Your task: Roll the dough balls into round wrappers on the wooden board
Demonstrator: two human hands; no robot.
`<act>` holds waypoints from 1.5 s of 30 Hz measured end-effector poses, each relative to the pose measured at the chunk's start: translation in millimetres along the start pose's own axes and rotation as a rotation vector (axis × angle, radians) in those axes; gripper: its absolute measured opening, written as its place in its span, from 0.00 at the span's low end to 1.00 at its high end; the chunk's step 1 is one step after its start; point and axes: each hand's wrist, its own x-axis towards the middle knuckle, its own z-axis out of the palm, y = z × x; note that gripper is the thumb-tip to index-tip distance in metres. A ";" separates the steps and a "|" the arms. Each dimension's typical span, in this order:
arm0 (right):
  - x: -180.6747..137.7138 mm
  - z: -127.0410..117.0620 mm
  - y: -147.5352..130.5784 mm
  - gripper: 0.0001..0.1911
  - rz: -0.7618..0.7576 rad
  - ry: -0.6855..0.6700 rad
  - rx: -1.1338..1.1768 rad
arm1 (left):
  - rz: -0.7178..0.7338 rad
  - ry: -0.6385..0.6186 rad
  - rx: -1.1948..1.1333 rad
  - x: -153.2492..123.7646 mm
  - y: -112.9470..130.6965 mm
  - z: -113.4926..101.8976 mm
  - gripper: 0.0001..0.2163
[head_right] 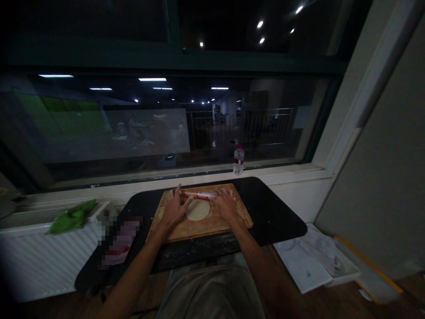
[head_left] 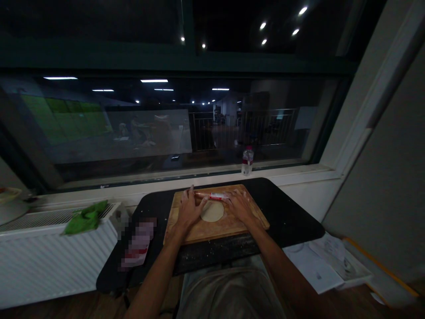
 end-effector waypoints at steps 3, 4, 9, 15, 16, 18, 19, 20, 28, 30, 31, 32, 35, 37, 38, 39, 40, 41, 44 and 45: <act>-0.4 0.3 1.2 0.22 0.027 0.036 -0.021 | 0.034 0.017 0.047 -0.7 0.1 0.1 0.39; -0.3 0.3 1.5 0.22 0.041 0.049 -0.028 | 0.046 0.008 0.063 -1.3 -0.2 -0.1 0.37; 0.7 -0.3 1.7 0.23 0.138 0.110 -0.038 | 0.289 -0.273 0.128 -6.2 1.0 -2.2 0.28; 0.6 -1.0 0.7 0.22 0.129 0.118 0.007 | 0.362 -0.378 0.137 -6.3 4.5 -6.7 0.33; 0.5 -1.2 0.5 0.22 0.124 0.117 0.010 | 0.357 -0.378 0.131 -6.1 4.4 -7.1 0.32; 0.5 -1.7 0.2 0.22 0.124 0.118 0.013 | 0.355 -0.381 0.124 -6.4 4.0 -7.3 0.32; 0.6 -1.9 0.1 0.22 0.124 0.117 0.015 | 0.360 -0.385 0.122 -7.0 3.9 -6.9 0.33; 0.6 -2.0 0.0 0.22 0.123 0.117 0.019 | 0.369 -0.394 0.119 -7.9 3.9 -6.3 0.34; -0.8 -1.1 -0.9 0.22 0.111 0.136 0.050 | 0.377 -0.424 0.039 -11.8 4.2 -3.1 0.38; -0.8 -1.1 -1.0 0.22 0.098 0.138 0.057 | 0.372 -0.445 -0.004 -11.6 2.5 -5.4 0.36; -0.6 -1.1 -1.0 0.22 0.089 0.137 0.063 | 0.370 -0.455 -0.025 -11.6 1.7 -6.6 0.36; -0.4 -1.1 -1.0 0.22 0.082 0.135 0.070 | 0.369 -0.463 -0.043 -11.7 1.0 -7.7 0.36; 0.1 -1.1 -1.4 0.22 0.079 0.134 0.085 | 0.379 -0.467 -0.046 -11.2 0.3 -8.0 0.38; -0.3 -1.7 -1.9 0.23 0.080 0.137 0.095 | 0.384 -0.461 -0.030 -9.8 0.2 -6.5 0.38; -0.8 -2.3 -2.3 0.23 0.081 0.141 0.101 | 0.380 -0.459 -0.033 -8.9 -0.1 -5.7 0.38; -1.5 -3.1 -2.8 0.23 0.081 0.143 0.107 | 0.373 -0.462 -0.050 -7.9 -0.7 -5.3 0.37; -2.2 -3.9 -3.3 0.23 0.081 0.143 0.114 | 0.365 -0.471 -0.081 -7.0 -1.7 -5.3 0.37; -2.9 -4.8 -3.9 0.23 0.082 0.142 0.121 | 0.357 -0.485 -0.124 -6.1 -2.9 -5.9 0.36; -4.3 -6.6 -5.2 0.23 0.082 0.131 0.134 | 0.351 -0.548 -0.259 -4.8 -6.2 -9.3 0.34; -4.5 -6.8 -5.5 0.22 0.081 0.129 0.136 | 0.354 -0.566 -0.282 -4.9 -6.6 -10.2 0.34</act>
